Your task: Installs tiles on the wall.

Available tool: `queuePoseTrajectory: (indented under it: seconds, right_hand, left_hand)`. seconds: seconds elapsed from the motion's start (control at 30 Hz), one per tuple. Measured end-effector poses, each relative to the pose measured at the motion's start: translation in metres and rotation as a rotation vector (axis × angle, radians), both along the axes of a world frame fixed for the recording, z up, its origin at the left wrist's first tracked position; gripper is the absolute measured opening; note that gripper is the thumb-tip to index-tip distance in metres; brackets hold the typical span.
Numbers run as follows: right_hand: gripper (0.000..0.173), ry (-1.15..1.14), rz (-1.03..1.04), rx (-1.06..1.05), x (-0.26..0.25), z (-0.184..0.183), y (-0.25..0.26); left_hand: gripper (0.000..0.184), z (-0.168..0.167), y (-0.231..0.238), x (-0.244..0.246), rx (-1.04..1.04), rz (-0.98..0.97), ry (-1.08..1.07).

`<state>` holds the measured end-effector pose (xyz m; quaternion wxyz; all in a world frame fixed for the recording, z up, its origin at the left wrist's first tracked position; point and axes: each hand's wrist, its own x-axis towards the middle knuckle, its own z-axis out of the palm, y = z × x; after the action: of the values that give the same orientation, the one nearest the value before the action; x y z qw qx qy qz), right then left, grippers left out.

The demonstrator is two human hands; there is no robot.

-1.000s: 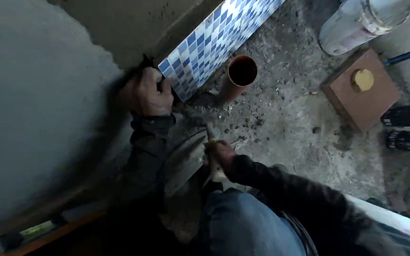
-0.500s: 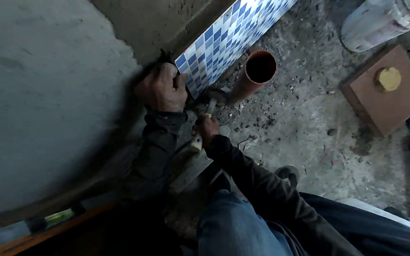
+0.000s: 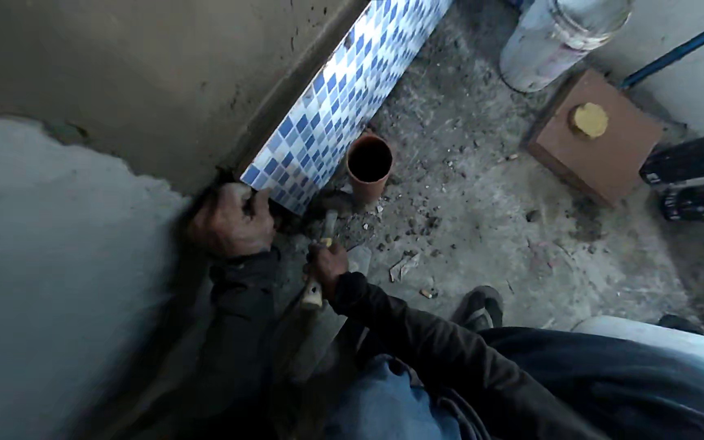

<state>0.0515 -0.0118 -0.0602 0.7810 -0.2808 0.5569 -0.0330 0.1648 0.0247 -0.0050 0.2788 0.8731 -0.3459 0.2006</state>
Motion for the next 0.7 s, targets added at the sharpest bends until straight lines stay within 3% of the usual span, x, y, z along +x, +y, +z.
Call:
queuePoseTrajectory:
  seconds: [0.4, 0.7]
  right_hand:
    - [0.033, 0.002, 0.013, 0.023, 0.001, 0.010, -0.003]
    - [0.037, -0.025, 0.090, -0.001, -0.007, -0.006, 0.002]
  left_hand:
    - [0.031, -0.001, 0.000, -0.001, -0.005, 0.024, -0.034]
    - [0.031, 0.003, 0.002, -0.004, 0.017, 0.016, 0.027]
